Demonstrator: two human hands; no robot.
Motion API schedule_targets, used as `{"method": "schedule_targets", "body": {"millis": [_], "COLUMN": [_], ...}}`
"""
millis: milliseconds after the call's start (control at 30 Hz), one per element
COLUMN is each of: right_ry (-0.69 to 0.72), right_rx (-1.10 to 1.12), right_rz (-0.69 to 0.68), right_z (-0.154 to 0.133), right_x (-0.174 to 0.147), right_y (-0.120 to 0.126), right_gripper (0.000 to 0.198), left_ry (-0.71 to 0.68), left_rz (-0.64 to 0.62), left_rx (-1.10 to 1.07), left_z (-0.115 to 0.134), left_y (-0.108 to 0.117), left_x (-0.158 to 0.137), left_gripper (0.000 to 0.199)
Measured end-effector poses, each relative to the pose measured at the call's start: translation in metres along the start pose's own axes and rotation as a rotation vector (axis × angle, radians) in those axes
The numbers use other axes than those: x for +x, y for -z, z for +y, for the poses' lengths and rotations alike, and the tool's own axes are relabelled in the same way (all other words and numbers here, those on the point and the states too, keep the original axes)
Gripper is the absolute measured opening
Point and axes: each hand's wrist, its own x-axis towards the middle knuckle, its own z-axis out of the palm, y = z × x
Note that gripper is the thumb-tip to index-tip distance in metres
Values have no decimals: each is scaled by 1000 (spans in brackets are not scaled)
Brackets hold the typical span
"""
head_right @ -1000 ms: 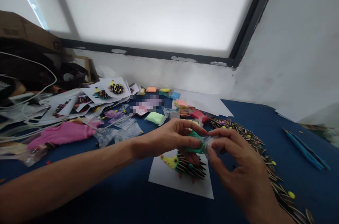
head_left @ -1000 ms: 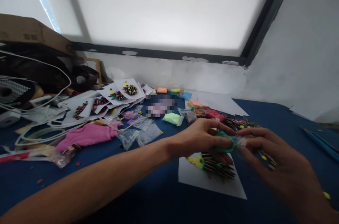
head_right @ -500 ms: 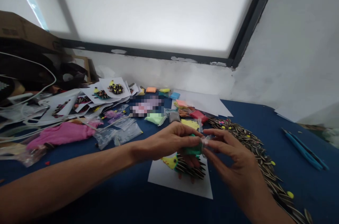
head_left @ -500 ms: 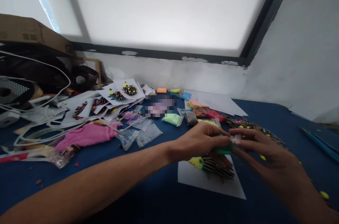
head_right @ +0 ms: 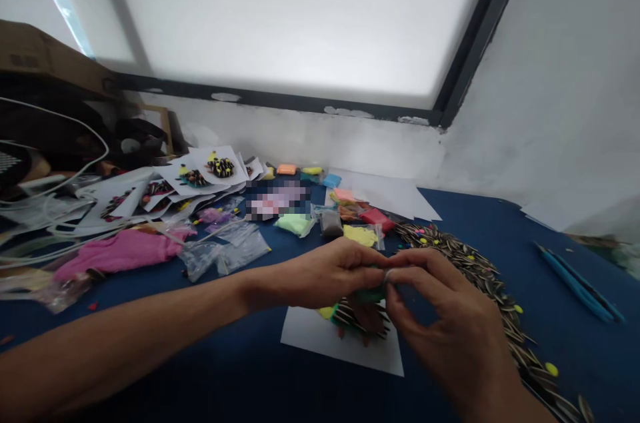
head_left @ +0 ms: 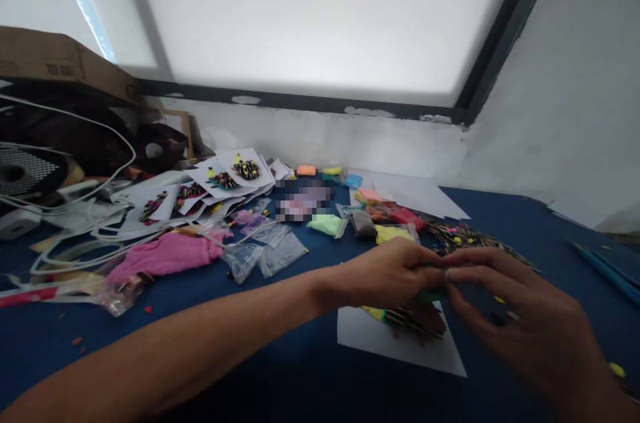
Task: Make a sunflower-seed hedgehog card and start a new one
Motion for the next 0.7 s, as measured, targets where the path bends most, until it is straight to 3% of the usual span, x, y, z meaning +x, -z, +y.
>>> {"method": "schedule_targets", "body": {"millis": [200, 300, 500, 633, 700], "right_ry": [-76, -174, -527, -581, -588], "right_rx": [-42, 40, 319, 476, 588], "right_rz": [60, 57, 129, 51, 39], "right_z": [-6, -9, -7, 4, 10], "right_x": [5, 6, 11, 4, -2], "right_y": [5, 9, 22, 19, 16], "right_gripper": [15, 14, 13, 12, 7], "left_ry": [70, 58, 37, 71, 77], "left_rz": [-17, -3, 74, 176, 170], "left_rx": [-344, -376, -374, -428, -426], "left_z": [-2, 0, 2, 5, 7], "left_y": [-3, -2, 9, 13, 13], "left_x": [4, 3, 1, -1, -3], "left_gripper": [29, 32, 19, 17, 25]}}
